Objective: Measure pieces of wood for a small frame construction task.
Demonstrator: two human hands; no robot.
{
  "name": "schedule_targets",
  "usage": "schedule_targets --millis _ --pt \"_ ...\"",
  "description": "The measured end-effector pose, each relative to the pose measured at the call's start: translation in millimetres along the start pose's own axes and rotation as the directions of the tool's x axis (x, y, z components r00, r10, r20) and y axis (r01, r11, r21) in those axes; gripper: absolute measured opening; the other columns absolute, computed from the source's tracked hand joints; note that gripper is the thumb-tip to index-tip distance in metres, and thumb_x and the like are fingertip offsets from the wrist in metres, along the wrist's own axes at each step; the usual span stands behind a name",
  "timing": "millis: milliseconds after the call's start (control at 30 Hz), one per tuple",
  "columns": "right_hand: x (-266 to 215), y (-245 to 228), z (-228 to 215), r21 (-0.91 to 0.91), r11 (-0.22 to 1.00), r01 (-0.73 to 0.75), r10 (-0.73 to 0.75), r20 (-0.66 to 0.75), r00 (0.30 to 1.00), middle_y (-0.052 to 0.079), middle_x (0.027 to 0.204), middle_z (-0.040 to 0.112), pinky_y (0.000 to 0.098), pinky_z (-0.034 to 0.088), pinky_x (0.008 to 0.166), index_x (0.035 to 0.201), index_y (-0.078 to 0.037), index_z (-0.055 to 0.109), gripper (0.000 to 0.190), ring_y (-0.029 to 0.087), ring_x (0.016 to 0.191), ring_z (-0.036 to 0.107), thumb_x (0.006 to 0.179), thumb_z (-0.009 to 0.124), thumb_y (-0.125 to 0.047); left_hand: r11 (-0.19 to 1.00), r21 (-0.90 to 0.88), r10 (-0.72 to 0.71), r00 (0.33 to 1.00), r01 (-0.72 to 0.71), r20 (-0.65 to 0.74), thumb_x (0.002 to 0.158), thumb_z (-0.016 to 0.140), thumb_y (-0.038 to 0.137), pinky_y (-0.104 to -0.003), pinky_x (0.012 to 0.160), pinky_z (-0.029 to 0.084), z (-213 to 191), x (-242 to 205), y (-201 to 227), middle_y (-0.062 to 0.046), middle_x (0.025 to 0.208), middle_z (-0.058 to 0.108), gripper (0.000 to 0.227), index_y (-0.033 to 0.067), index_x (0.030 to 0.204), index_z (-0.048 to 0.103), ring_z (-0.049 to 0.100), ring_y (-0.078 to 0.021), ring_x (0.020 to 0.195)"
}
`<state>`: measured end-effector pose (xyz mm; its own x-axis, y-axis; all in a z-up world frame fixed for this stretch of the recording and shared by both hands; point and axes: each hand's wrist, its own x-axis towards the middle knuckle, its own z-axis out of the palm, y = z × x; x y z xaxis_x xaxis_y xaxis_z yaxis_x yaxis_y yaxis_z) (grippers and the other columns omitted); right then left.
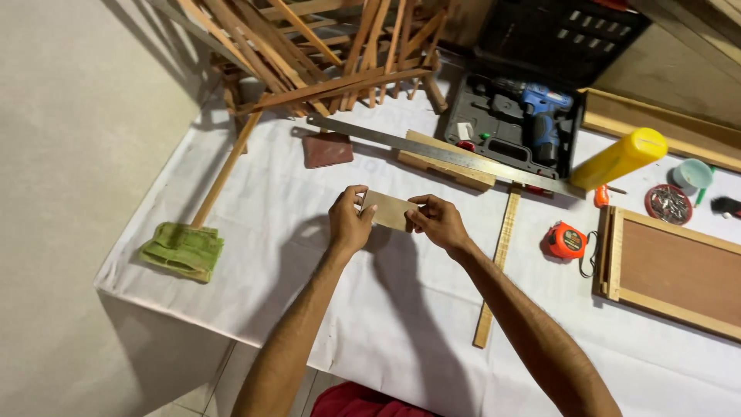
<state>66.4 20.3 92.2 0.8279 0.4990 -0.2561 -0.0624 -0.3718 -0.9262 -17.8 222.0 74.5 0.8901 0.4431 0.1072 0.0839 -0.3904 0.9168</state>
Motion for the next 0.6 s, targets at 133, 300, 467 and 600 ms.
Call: schedule_targets --millis 133,300,467,600 --pt "24.2 12.6 31.2 -0.036 0.999 -0.010 0.011 0.032 0.999 0.012 0.091 0.079 0.0300 0.061 0.072 0.127 0.000 0.066 0.036 0.016 0.080 0.073 0.098 0.069 -0.022 0.993 0.096 0.075 0.994 -0.066 -0.085 0.087 0.079 0.005 -0.038 0.066 0.056 -13.0 2.8 -44.5 -0.013 0.097 0.068 0.042 0.0019 0.124 0.061 0.068 -0.0247 0.075" --pt "45.5 37.9 36.1 -0.356 0.933 0.057 -0.087 -0.068 0.994 0.012 0.122 0.073 0.0348 0.065 0.080 0.130 -0.006 0.064 0.039 0.021 0.094 0.076 0.095 0.070 -0.023 0.912 0.391 0.187 0.974 -0.125 -0.124 0.083 0.082 0.014 -0.048 0.086 0.054 -27.9 -4.6 -49.8 -0.016 0.125 0.054 0.053 0.0036 0.128 0.057 0.057 -0.0354 0.112" --pt "29.7 34.7 -2.6 -0.342 0.938 -0.055 -0.006 -0.174 0.985 0.013 0.124 0.070 0.0385 0.066 0.078 0.128 -0.007 0.066 0.039 0.023 0.093 0.076 0.093 0.071 -0.024 0.914 0.380 0.154 0.988 -0.144 0.006 0.088 0.078 0.019 -0.048 0.091 0.053 -15.3 8.2 -19.7 -0.013 0.129 0.050 0.046 0.0067 0.127 0.057 0.054 -0.0336 0.118" --pt "6.5 61.2 -49.6 -0.377 0.920 -0.105 -0.014 -0.300 0.954 0.012 0.123 0.073 0.0396 0.065 0.079 0.127 -0.007 0.068 0.038 0.022 0.095 0.074 0.095 0.071 -0.028 0.913 0.325 0.215 0.968 -0.245 0.127 0.091 0.077 0.021 -0.047 0.087 0.052 22.4 16.5 2.8 -0.014 0.128 0.051 0.042 0.0068 0.126 0.058 0.055 -0.0326 0.118"
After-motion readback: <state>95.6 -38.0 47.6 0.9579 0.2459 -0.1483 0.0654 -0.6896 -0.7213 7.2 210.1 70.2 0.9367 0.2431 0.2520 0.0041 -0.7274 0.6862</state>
